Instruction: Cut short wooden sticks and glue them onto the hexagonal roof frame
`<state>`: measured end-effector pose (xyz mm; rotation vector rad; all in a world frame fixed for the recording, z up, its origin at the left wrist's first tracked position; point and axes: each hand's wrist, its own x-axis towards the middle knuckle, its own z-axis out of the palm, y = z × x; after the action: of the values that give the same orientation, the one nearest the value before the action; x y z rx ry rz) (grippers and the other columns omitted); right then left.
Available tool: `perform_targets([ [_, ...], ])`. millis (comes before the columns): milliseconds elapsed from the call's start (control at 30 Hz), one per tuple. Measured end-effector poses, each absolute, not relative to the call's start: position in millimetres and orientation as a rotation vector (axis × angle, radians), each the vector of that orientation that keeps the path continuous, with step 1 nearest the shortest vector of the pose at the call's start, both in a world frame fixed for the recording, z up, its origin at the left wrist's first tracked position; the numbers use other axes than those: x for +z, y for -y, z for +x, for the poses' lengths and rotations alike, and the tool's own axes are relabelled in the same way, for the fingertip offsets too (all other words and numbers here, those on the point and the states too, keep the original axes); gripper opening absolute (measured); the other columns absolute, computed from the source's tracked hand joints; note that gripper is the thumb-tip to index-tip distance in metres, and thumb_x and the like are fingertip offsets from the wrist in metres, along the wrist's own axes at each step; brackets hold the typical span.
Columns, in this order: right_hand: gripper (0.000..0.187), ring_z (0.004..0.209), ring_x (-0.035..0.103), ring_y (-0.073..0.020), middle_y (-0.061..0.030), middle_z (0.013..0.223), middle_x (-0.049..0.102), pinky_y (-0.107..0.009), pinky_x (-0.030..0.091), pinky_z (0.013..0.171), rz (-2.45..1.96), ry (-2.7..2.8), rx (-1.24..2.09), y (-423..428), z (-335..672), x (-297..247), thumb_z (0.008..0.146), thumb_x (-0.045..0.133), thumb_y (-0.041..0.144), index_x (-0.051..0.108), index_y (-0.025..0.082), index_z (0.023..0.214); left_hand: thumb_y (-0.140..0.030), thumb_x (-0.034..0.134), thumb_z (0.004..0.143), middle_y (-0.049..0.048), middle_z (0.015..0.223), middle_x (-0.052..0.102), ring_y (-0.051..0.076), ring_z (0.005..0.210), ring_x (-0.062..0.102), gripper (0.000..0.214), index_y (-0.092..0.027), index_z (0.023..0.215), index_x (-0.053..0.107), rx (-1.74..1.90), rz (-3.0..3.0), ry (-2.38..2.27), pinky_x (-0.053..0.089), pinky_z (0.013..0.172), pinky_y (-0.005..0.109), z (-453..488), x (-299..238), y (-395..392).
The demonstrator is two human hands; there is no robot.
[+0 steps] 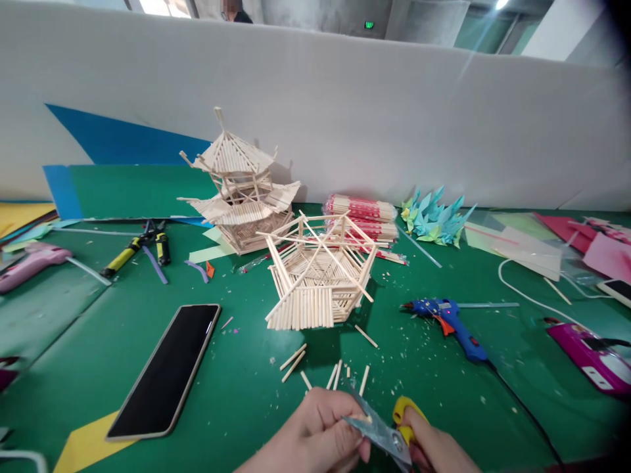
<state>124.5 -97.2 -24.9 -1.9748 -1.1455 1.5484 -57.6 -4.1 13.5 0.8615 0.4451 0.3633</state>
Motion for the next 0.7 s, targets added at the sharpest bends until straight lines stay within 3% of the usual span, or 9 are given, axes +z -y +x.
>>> perform_targets([
  [100,0.007,0.060,0.059,-0.0149,0.0006,0.059,0.059,-0.019,0.037,0.049,-1.974,0.933,1.642,96.7,122.2,-28.0,0.067,0.051,0.026,0.054,0.020,0.071,-0.050,0.060,0.070,-0.0084,0.040,0.031,0.005,0.036,0.020,0.039,-0.013,0.059,0.057,0.363,0.867,-0.465,0.010,0.039,0.023,-57.4,17.8,3.8],
  [267,0.029,0.052,0.055,-0.0130,-0.0021,0.056,0.058,-0.020,0.039,0.048,-1.902,0.592,1.690,100.8,120.4,-33.0,0.077,0.042,0.040,0.057,0.018,0.066,-0.049,0.060,0.071,-0.0067,0.043,0.034,0.006,0.038,0.023,0.038,-0.012,0.062,0.057,0.331,0.907,-0.455,0.011,0.039,0.023,-58.1,19.9,-0.6],
  [500,0.043,0.033,0.027,-0.0055,0.0058,0.037,0.035,-0.019,0.031,0.037,-1.777,0.368,1.822,99.3,117.2,-40.3,0.079,0.042,0.044,0.048,0.018,0.045,-0.051,0.054,0.074,-0.0074,0.043,0.033,0.006,0.040,0.022,0.039,-0.014,0.062,0.055,0.316,0.983,-0.478,0.012,0.040,0.024,-57.3,16.4,-3.1],
  [700,0.039,0.046,0.049,-0.0118,0.0036,0.045,0.047,-0.022,0.044,0.049,-1.741,0.407,1.729,104.1,116.7,-28.3,0.074,0.048,0.053,0.052,0.021,0.052,-0.047,0.051,0.078,-0.0058,0.047,0.034,0.008,0.044,0.027,0.040,-0.012,0.059,0.058,0.296,1.174,-0.550,0.015,0.043,0.025,-59.2,20.2,-3.9],
])
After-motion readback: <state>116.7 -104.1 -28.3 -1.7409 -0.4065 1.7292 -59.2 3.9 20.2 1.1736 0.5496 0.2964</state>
